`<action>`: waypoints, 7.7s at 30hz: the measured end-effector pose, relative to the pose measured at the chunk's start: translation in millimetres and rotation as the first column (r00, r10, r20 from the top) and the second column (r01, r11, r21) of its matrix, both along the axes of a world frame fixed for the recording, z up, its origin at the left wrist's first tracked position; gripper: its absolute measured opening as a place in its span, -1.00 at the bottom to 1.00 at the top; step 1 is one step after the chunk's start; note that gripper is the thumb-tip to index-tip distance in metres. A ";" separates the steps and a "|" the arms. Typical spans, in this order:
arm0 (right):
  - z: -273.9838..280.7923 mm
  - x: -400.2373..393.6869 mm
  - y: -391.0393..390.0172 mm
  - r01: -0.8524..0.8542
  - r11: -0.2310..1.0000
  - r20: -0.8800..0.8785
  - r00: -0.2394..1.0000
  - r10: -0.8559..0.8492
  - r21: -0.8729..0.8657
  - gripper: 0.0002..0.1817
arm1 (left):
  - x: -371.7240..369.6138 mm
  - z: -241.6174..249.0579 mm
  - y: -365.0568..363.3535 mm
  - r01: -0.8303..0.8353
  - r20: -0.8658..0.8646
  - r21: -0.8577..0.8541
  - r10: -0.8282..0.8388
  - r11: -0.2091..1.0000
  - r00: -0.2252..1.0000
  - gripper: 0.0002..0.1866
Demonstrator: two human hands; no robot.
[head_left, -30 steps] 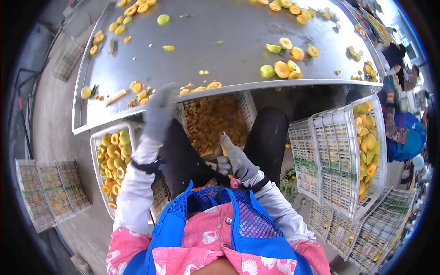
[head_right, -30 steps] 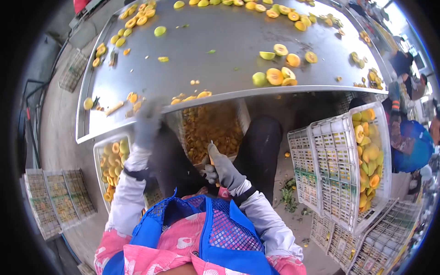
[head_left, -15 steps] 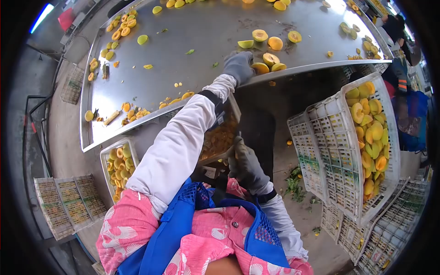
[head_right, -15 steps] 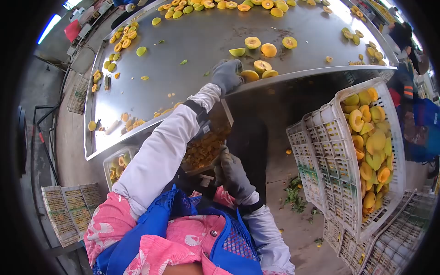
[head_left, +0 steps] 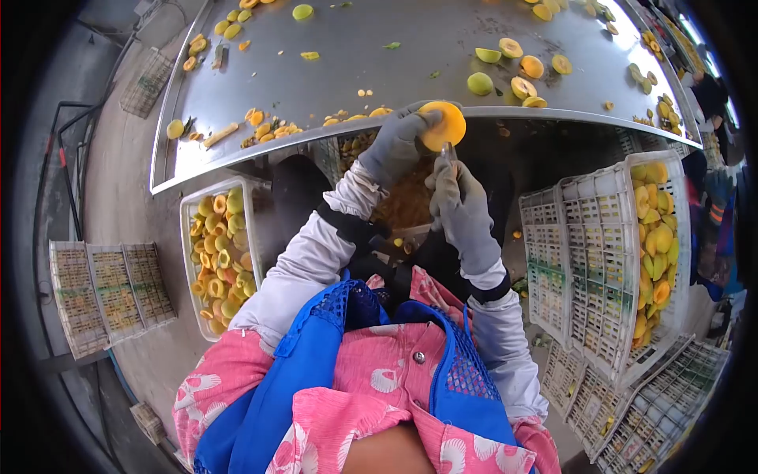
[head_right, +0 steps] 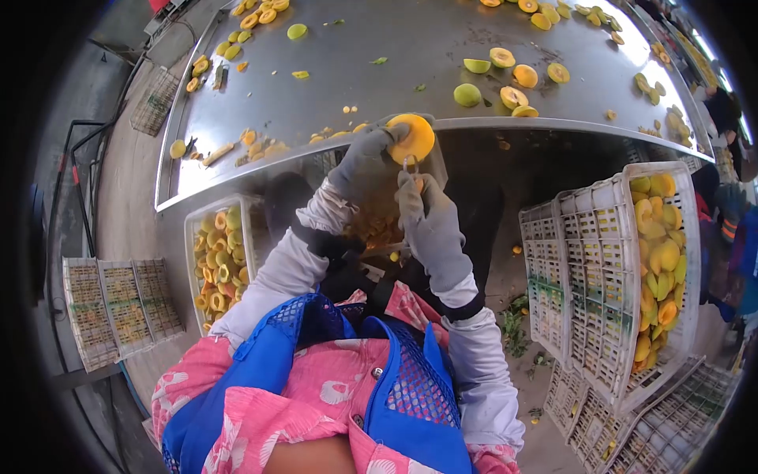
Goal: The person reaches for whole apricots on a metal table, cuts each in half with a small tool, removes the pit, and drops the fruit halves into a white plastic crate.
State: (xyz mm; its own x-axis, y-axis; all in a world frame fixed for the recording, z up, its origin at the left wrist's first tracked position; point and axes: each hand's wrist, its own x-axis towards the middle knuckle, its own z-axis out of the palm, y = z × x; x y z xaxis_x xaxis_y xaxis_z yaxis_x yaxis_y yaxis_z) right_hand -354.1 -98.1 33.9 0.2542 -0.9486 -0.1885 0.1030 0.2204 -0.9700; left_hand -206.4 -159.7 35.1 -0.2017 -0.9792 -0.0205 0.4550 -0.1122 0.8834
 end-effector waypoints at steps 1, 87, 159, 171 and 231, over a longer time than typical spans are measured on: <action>3.6 5.3 2.1 -0.019 0.999 -0.036 0.999 0.019 0.026 -0.69 | 1.4 4.8 16.9 -0.062 0.088 -0.078 0.069 0.995 0.994 -0.62; -48.2 35.3 17.0 -0.076 0.857 -0.134 0.977 0.166 0.509 -0.75 | 152.7 -12.7 30.4 -0.222 0.832 -0.121 0.221 0.967 0.509 -0.73; 10.1 39.6 63.9 -0.315 0.909 -0.567 0.816 0.113 -0.273 -0.73 | 8.2 20.8 110.4 -0.583 0.002 0.178 0.592 0.793 0.806 -0.34; 28.7 46.3 71.4 -0.355 0.934 -0.404 0.860 0.313 -0.032 -0.71 | 14.0 31.5 118.2 -0.607 0.178 0.162 0.582 0.778 0.793 -0.48; -75.5 61.5 30.6 -0.220 0.768 -0.196 0.891 0.409 0.601 -0.52 | 280.1 -198.4 317.9 -0.648 0.826 -0.501 0.094 0.574 -0.556 -0.62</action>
